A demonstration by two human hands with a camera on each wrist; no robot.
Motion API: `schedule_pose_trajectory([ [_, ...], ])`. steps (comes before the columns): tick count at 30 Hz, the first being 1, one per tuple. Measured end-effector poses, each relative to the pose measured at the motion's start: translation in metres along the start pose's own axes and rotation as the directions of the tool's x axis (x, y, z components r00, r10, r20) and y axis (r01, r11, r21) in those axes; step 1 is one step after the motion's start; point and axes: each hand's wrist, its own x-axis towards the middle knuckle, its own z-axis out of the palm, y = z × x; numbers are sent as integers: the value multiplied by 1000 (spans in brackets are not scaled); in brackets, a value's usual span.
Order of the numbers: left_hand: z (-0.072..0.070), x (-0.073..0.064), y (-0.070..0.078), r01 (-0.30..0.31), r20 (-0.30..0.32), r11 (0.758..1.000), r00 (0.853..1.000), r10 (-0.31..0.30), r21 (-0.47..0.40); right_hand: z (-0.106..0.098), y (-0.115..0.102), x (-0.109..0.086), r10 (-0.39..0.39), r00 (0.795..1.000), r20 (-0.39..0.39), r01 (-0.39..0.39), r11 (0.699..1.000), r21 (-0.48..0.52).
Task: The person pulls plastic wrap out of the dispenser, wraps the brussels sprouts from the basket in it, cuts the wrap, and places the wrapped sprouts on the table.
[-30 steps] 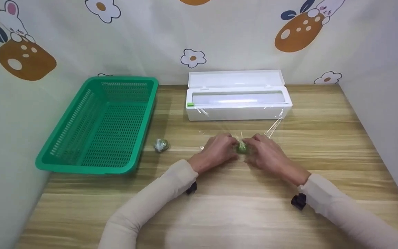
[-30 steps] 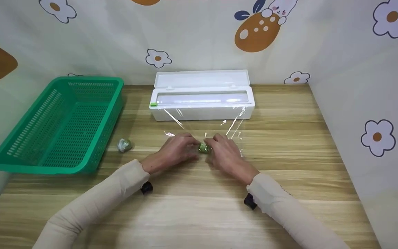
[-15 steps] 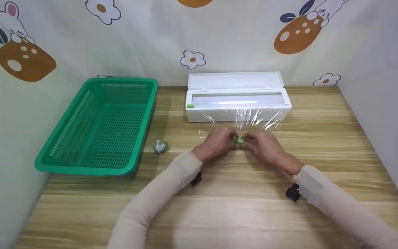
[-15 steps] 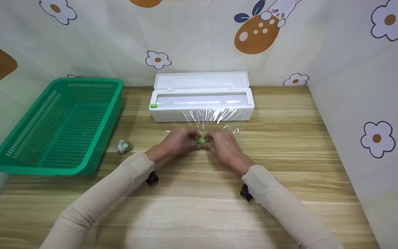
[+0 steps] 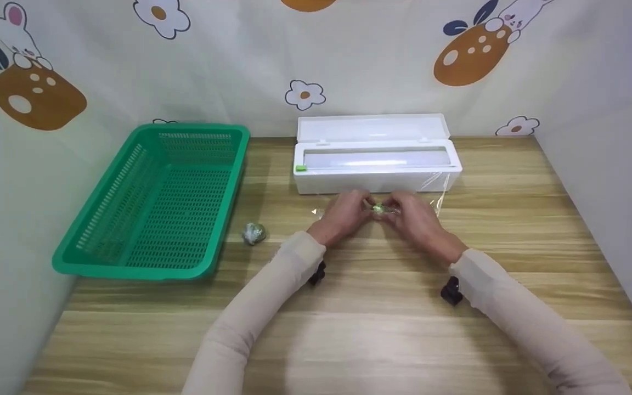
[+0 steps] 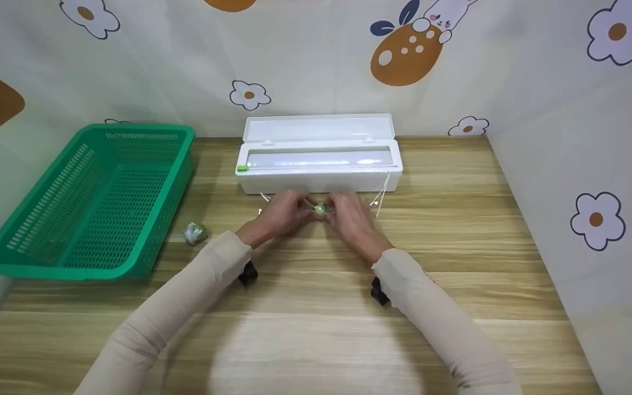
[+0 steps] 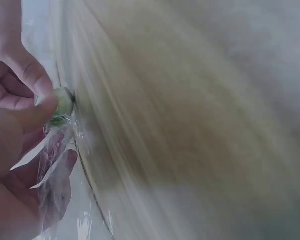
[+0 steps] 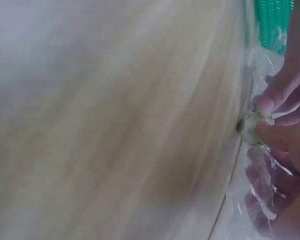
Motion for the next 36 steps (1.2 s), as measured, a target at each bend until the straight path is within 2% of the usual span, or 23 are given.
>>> schedule_pose_trajectory([
  [7, -4, 5, -5, 2, -73, 998, 997, 2, 64, 3, 0, 16, -31, 998, -60, 29, 999, -27],
  [13, -9, 3, -3, 33, -119, 999, 992, -28, 39, 4, 2, 27, 4, 996, -89, -7, 999, -35],
  [17, -14, -2, -2, 63, -138, 997, 989, -56, 50, 6, 3, 31, -9, 993, -119, 2, 998, -55],
  [20, -21, -12, -2, 86, -196, 996, 977, -81, 14, 4, 1, 31, -5, 993, -119, -1, 998, -56],
  [22, -26, -21, -4, 120, -250, 990, 959, -136, -81, 1, -2, 30, 10, 994, -108, -16, 998, -59],
  [23, -29, -26, -5, 141, -282, 981, 944, -174, -134, -1, -5, 30, 16, 995, -101, -22, 998, -62],
  [24, -33, -31, -6, 168, -316, 968, 923, -221, -187, -4, -8, 30, 14, 995, -96, -20, 998, -63],
  [26, -40, -39, -10, 230, -385, 934, 864, -325, -272, -11, -17, 32, -1, 997, -80, -4, 998, -57],
  [28, -46, -44, -16, 279, -428, 902, 808, -406, -329, -17, -26, 38, -46, 997, -66, 42, 998, -48],
  [29, -49, -43, -19, 299, -438, 886, 784, -439, -354, -20, -31, 42, -71, 996, -57, 69, 997, -38],
  [30, -51, -42, -22, 317, -440, 874, 769, -464, -369, -22, -36, 46, -96, 994, -45, 95, 995, -23],
  [31, -53, -39, -27, 320, -435, 869, 767, -472, -379, -23, -41, 51, -118, 992, -33, 118, 993, -6],
  [33, -57, -32, -35, 319, -401, 861, 784, -474, -395, -23, -53, 62, -162, 987, -23, 162, 987, 15],
  [34, -59, -28, -40, 312, -383, 863, 799, -464, -397, -22, -59, 67, -177, 984, -16, 177, 984, 26],
  [36, -62, -21, -51, 292, -349, 882, 836, -423, -369, -18, -71, 77, -193, 981, 4, 193, 981, 38],
])
